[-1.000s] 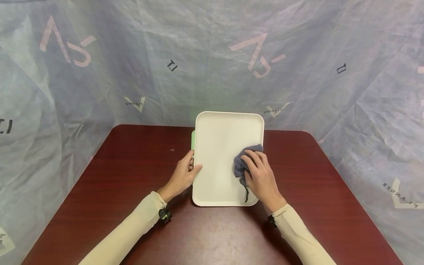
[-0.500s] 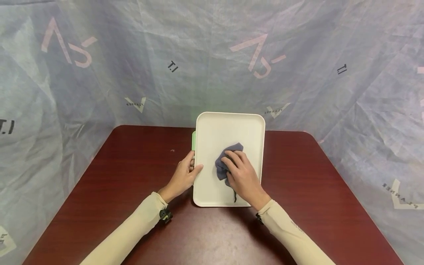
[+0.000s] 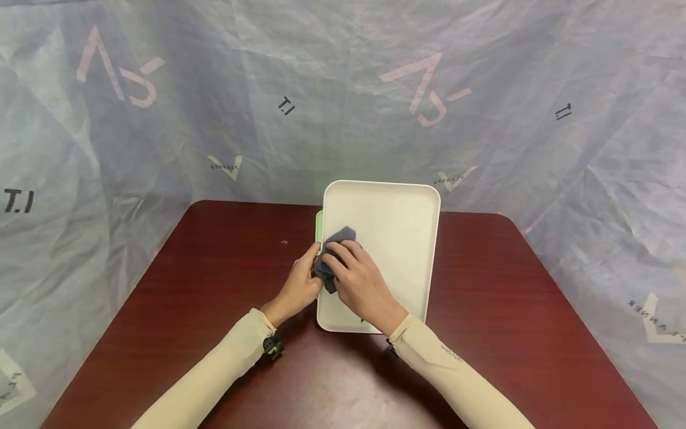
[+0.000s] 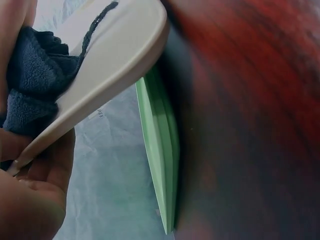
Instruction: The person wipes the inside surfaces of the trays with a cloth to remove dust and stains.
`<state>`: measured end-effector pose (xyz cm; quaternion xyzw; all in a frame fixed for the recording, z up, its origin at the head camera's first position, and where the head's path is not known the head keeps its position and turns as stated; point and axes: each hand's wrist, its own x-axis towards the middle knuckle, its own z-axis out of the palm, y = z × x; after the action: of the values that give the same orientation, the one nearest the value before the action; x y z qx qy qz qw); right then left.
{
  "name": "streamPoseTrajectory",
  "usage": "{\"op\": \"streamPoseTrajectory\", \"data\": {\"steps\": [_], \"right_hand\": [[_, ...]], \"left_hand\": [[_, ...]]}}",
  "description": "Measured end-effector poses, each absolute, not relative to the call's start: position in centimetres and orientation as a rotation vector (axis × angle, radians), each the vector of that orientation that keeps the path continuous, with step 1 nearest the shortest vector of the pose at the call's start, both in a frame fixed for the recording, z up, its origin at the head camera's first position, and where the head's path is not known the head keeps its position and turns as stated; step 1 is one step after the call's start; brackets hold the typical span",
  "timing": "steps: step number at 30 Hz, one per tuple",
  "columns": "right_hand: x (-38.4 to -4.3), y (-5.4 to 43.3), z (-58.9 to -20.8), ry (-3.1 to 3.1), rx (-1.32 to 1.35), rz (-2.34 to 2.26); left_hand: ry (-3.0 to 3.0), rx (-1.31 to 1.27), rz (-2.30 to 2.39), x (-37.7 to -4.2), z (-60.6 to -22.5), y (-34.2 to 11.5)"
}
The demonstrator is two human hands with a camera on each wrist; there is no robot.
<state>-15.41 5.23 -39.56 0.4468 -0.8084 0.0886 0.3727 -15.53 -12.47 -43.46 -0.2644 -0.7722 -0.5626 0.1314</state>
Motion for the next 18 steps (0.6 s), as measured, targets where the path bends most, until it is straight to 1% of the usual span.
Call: {"op": "streamPoseTrajectory", "data": {"steps": [4, 11, 15, 18], "right_hand": [[-15.4, 5.4, -39.6, -2.072, 1.164, 0.230], [-15.0, 6.2, -40.1, -2.067, 1.184, 0.247], [-14.8, 6.5, -40.3, -2.079, 1.193, 0.254], [-14.8, 6.8, -40.3, -2.090, 1.194, 0.249]], "left_hand": [[-2.249, -0.733, -1.638, -15.4, -43.3, -12.3], [-2.250, -0.721, -1.605, -13.2, -40.0, -11.5], [-2.256, -0.730, -1.628, -13.0, -39.9, -11.5], [-2.263, -0.724, -1.641, -13.5, -40.6, -11.6]]}}
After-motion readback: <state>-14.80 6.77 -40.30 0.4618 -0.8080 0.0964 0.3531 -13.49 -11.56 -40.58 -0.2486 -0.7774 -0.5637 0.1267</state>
